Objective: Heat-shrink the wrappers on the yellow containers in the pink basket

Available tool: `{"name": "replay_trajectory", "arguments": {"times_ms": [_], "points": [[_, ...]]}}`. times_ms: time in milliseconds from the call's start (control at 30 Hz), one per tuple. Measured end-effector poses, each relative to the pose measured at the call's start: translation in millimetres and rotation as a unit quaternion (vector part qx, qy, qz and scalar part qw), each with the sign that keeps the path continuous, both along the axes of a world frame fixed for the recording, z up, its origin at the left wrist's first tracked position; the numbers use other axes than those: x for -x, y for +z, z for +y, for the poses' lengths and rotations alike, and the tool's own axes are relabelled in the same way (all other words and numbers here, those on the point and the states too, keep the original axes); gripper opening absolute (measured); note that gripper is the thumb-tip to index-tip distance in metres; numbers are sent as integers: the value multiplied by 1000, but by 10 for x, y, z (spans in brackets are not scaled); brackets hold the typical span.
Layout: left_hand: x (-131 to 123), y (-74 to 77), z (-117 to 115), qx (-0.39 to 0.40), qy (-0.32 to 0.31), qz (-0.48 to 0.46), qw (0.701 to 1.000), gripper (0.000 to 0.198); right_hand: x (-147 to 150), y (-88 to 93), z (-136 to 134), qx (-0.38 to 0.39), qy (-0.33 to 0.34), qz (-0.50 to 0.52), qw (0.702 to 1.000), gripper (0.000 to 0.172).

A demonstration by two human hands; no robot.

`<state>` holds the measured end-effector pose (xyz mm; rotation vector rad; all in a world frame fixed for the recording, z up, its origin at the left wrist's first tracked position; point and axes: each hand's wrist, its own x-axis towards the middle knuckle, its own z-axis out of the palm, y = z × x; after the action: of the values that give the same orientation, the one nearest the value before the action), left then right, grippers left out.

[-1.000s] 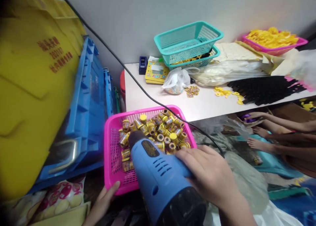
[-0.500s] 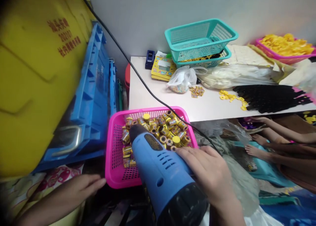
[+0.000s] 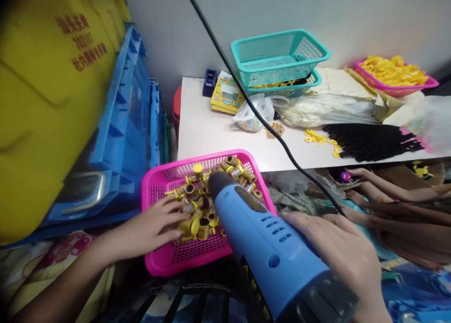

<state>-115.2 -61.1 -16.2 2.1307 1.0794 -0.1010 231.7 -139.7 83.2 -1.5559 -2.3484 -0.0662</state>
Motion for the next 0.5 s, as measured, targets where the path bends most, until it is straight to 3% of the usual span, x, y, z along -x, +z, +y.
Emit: {"name": "replay_trajectory", "arguments": {"times_ms": [100,267,367,500], "points": [[134,105,-169,14,20,-83,996,31,-121,-88,24,31,65,-20,997,29],[159,-177,-197,-182,184,-81,963,34,-38,-128,68,42,109,-14,993,33],[243,-267,-227,-202,250,-113,940,33,-37,-173,117,47,126,1,991,34],[380,-215,-272,-226,342,-130,903,29,-36,-321,200,52,172,-2,984,32]]}}
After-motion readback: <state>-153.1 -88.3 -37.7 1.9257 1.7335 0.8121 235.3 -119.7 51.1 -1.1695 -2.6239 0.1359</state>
